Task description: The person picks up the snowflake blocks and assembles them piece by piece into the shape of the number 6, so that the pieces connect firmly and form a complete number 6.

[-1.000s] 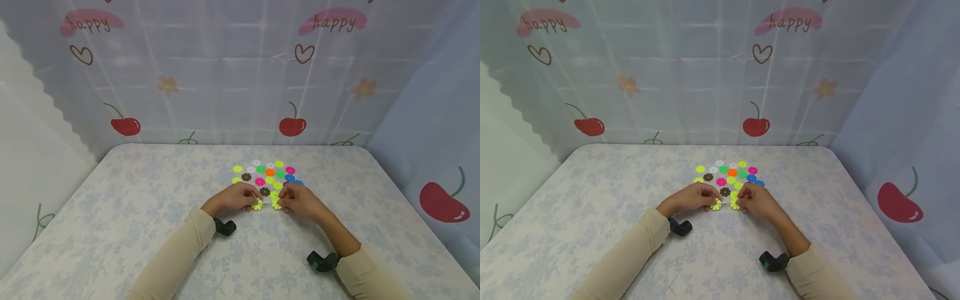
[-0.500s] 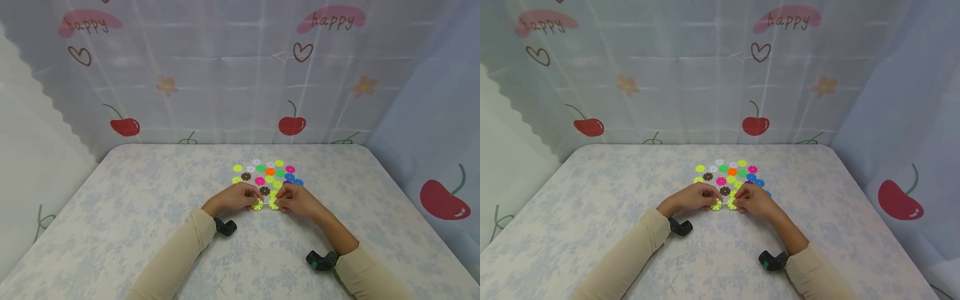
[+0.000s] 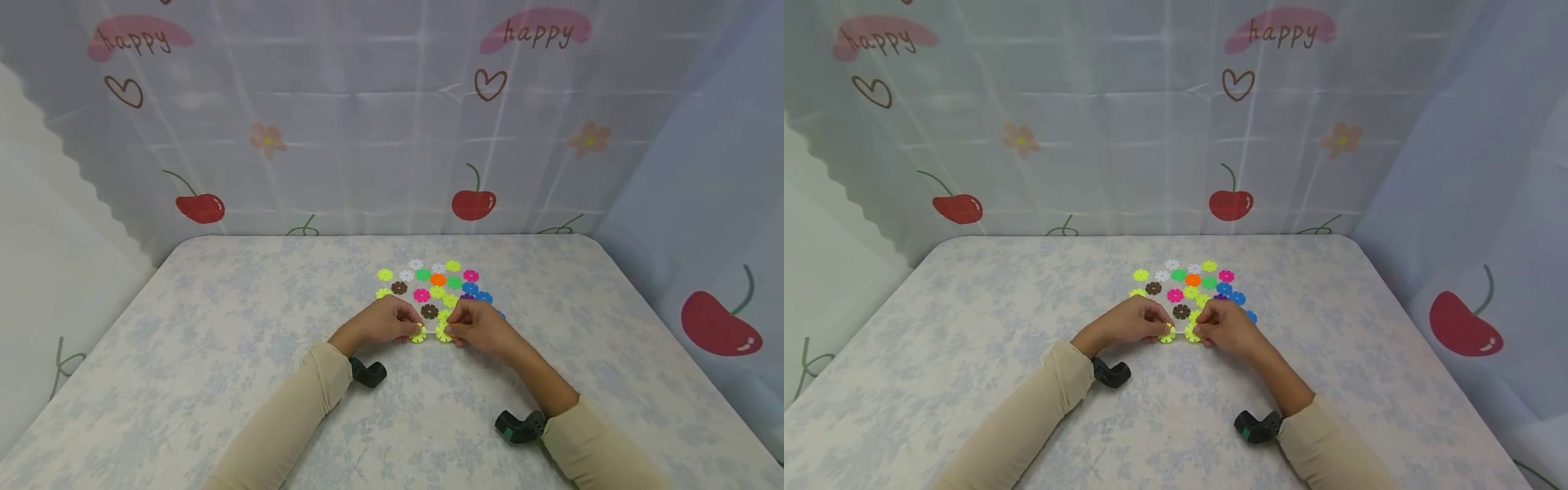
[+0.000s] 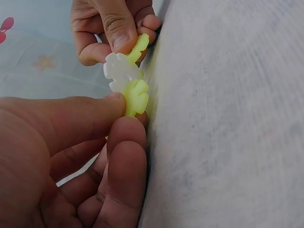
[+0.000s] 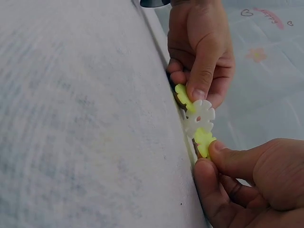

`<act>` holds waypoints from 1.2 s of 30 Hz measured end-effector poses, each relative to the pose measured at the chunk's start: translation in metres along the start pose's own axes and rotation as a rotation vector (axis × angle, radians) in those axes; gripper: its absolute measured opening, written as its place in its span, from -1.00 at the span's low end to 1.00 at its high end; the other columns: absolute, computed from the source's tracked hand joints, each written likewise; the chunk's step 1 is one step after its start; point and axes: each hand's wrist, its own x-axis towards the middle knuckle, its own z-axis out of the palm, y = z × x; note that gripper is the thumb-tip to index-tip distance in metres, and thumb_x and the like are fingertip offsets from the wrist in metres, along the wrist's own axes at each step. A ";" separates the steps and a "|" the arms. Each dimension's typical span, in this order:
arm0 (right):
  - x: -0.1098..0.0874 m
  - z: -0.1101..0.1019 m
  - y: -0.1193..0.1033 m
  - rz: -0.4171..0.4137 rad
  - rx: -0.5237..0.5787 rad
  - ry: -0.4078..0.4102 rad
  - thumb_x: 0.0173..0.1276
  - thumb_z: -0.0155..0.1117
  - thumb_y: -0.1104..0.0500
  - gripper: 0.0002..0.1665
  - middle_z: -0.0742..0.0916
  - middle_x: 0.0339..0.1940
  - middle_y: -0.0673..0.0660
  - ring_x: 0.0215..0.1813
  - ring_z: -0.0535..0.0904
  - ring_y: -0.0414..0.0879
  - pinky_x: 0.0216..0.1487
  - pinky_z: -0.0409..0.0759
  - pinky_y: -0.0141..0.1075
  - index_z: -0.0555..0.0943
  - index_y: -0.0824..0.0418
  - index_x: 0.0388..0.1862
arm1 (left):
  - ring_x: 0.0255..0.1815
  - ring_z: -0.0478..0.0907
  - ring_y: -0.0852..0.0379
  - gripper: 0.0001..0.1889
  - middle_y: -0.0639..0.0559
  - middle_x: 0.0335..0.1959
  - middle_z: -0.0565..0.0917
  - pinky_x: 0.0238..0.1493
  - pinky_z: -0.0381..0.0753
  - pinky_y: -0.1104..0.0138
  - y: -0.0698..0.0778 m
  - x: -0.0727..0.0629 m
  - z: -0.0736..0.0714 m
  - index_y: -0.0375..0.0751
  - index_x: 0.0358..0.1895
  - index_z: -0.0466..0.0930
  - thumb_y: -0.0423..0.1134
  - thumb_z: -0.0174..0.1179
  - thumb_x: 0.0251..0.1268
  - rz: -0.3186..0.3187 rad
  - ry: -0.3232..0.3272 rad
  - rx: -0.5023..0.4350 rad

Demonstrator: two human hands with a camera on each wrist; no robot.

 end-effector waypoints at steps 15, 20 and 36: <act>0.000 0.009 -0.006 -0.042 -0.095 0.074 0.33 0.42 0.37 -0.87 0.73 -0.39 0.07 -0.40 0.65 -0.06 -0.30 0.67 -0.28 0.61 0.25 -0.31 | -0.51 0.52 0.20 -0.94 0.07 -0.51 0.67 -0.43 0.53 0.36 0.002 0.001 0.002 -0.22 -0.31 0.76 -0.36 0.34 0.34 -0.007 0.005 0.057; 0.002 0.009 -0.006 -0.074 -0.090 0.056 0.34 0.41 0.37 -0.92 0.74 -0.31 0.07 -0.35 0.66 -0.07 -0.24 0.69 -0.27 0.66 0.24 -0.27 | -0.46 0.48 0.24 -0.95 0.12 -0.48 0.69 -0.37 0.49 0.38 0.003 -0.002 -0.002 -0.17 -0.30 0.77 -0.32 0.35 0.32 0.014 -0.072 0.103; -0.001 0.010 -0.010 -0.114 -0.027 0.046 0.39 0.38 0.31 -0.91 0.73 -0.16 0.08 -0.23 0.72 -0.03 -0.13 0.67 -0.19 0.71 0.20 -0.15 | -0.38 0.47 0.21 -0.86 0.15 -0.37 0.68 -0.30 0.45 0.33 0.007 0.000 -0.002 -0.07 -0.22 0.76 -0.16 0.24 0.47 0.015 -0.048 0.115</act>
